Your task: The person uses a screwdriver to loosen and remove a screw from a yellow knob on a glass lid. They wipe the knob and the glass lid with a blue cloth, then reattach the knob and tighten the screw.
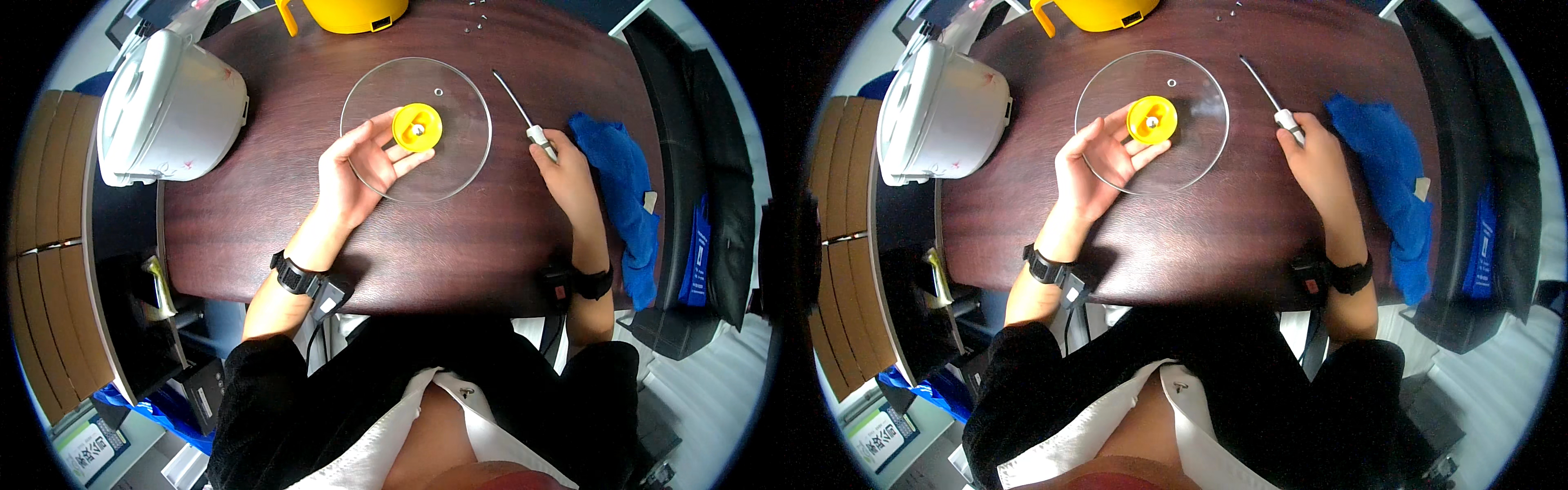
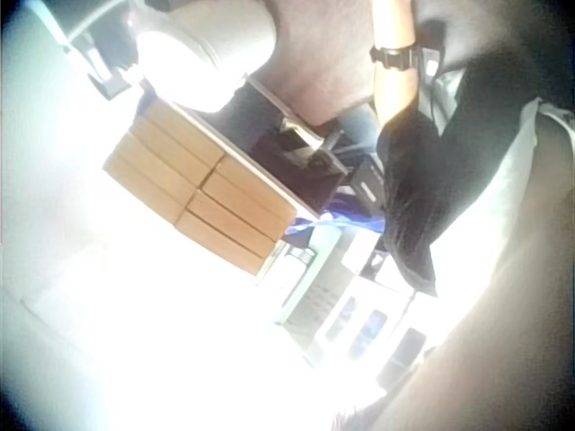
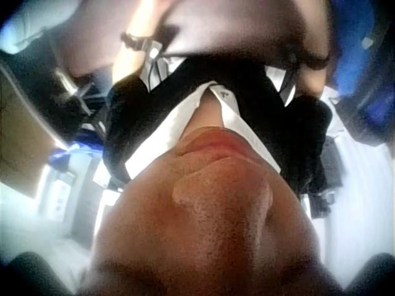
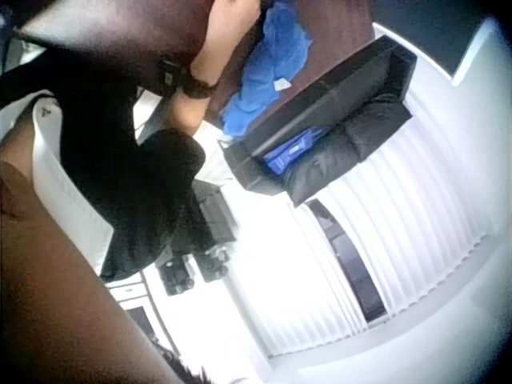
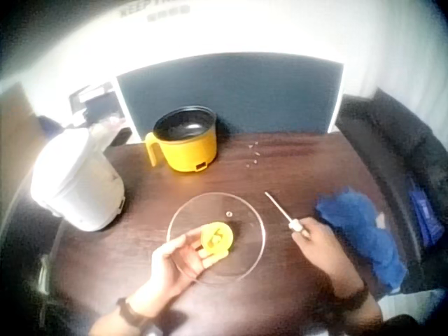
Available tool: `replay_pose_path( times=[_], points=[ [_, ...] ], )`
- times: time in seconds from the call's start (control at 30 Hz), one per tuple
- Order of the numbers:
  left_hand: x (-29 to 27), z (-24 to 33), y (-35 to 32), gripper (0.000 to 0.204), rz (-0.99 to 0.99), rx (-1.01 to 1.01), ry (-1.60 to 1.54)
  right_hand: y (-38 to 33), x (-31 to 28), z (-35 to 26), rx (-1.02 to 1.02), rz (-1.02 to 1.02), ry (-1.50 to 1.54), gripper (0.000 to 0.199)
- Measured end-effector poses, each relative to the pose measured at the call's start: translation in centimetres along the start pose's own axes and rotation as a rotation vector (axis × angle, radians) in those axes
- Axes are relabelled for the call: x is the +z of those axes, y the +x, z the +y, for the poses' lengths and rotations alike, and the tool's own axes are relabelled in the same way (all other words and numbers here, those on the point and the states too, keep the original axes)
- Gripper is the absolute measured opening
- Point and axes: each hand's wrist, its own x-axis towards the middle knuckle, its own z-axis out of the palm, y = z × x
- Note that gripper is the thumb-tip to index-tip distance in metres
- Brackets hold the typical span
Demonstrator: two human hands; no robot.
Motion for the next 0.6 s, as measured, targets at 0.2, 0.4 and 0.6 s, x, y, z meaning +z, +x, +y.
replay_pose_path(
  times=[0.2, 0.4, 0.6],
  points=[
    [-0.1, 0.1, 0.0, 0.065, 0.017, 0.047, -0.005, 0.3, -0.7, 0.5, -0.065, 0.124, -0.319, 0.032],
    [-0.3, 0.1, 0.1, 0.061, 0.018, 0.073, -0.050, -0.1, -1.0, -2.6, -0.372, 0.223, -0.358, 0.029],
    [-0.3, -0.1, -0.2, 0.057, 0.016, 0.106, 0.017, -0.5, 2.5, -10.1, -0.561, -0.101, -0.125, 0.032]
  ],
)
